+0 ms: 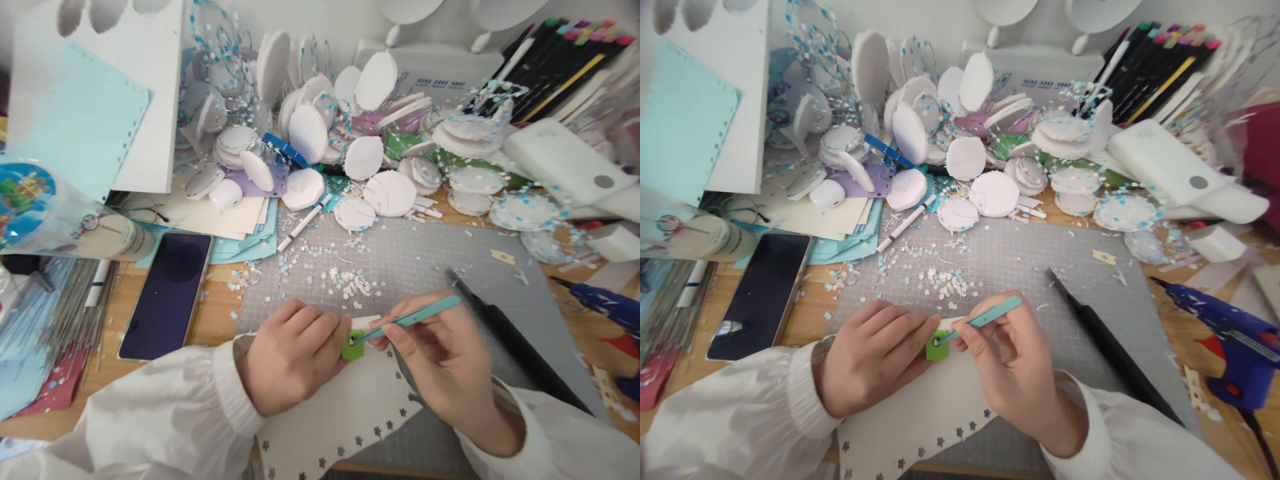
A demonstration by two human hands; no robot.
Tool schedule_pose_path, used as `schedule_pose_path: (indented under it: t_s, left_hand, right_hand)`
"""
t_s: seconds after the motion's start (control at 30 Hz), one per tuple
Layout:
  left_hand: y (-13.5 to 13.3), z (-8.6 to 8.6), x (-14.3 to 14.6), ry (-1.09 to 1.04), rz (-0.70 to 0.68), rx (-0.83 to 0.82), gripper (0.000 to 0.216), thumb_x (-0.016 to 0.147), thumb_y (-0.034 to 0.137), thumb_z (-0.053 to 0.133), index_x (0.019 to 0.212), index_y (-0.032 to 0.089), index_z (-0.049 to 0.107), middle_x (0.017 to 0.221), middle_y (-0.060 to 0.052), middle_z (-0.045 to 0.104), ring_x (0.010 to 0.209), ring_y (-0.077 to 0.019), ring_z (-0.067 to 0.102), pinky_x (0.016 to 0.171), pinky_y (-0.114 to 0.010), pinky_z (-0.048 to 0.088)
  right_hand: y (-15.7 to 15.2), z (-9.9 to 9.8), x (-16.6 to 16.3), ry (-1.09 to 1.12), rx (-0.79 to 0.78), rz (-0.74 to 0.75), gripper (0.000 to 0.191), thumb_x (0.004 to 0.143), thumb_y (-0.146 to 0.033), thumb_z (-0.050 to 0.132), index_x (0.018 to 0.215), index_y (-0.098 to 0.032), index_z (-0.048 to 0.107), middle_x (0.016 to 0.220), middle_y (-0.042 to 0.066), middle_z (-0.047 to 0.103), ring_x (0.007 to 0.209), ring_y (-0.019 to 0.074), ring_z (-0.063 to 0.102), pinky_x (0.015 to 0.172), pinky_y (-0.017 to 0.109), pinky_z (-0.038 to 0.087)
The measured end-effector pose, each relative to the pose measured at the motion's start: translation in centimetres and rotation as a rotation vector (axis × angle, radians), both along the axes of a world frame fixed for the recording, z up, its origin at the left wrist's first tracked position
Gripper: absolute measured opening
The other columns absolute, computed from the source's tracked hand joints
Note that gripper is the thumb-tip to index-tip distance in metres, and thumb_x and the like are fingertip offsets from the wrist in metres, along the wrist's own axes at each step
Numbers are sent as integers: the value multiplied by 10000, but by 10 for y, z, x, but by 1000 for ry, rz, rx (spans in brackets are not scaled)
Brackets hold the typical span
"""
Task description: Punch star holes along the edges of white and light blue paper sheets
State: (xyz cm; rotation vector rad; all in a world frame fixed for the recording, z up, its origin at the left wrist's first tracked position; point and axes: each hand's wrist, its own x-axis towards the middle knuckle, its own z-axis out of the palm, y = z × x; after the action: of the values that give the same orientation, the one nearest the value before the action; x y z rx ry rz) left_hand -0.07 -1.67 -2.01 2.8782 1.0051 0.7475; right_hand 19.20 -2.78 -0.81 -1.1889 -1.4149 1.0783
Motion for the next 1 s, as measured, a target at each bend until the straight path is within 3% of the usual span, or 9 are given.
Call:
schedule_pose_path:
  t_s: [0.33,0.53,0.63,0.77,1.0]
  left_hand:
    - [0,0,0,16,12,5,250,917,290,507,1070,106,578,826,-46,668,695,-159,600,600,-320,410]
    - [1,0,0,-2,11,6,244,906,277,530,1061,98,591,821,-41,676,696,-165,602,598,-326,414]
    - [0,0,0,-1,4,-2,258,901,276,537,1071,89,592,849,-42,679,708,-171,604,595,-334,414]
    - [0,-1,-1,7,5,8,251,897,268,543,1069,92,594,855,-37,678,705,-165,601,590,-333,411]
    - [1,0,-1,20,1,11,257,910,280,518,1072,94,590,840,-44,671,698,-164,596,586,-332,413]
  right_hand:
    - [4,2,1,75,-39,19,150,832,-94,569,896,-220,519,777,-4,635,592,108,649,542,208,575]
    - [-1,-1,4,1,161,45,256,790,-22,571,959,-211,534,846,24,614,781,150,645,657,265,562]
    - [-6,-5,6,-78,180,83,275,781,-18,577,978,-207,538,863,32,626,813,161,636,708,292,541]
    - [-7,-7,6,-121,140,69,256,792,-56,591,986,-216,542,886,33,615,810,155,632,687,277,545]
    - [1,0,-2,14,-31,19,115,839,-123,577,857,-219,516,736,-18,598,590,87,637,541,167,552]
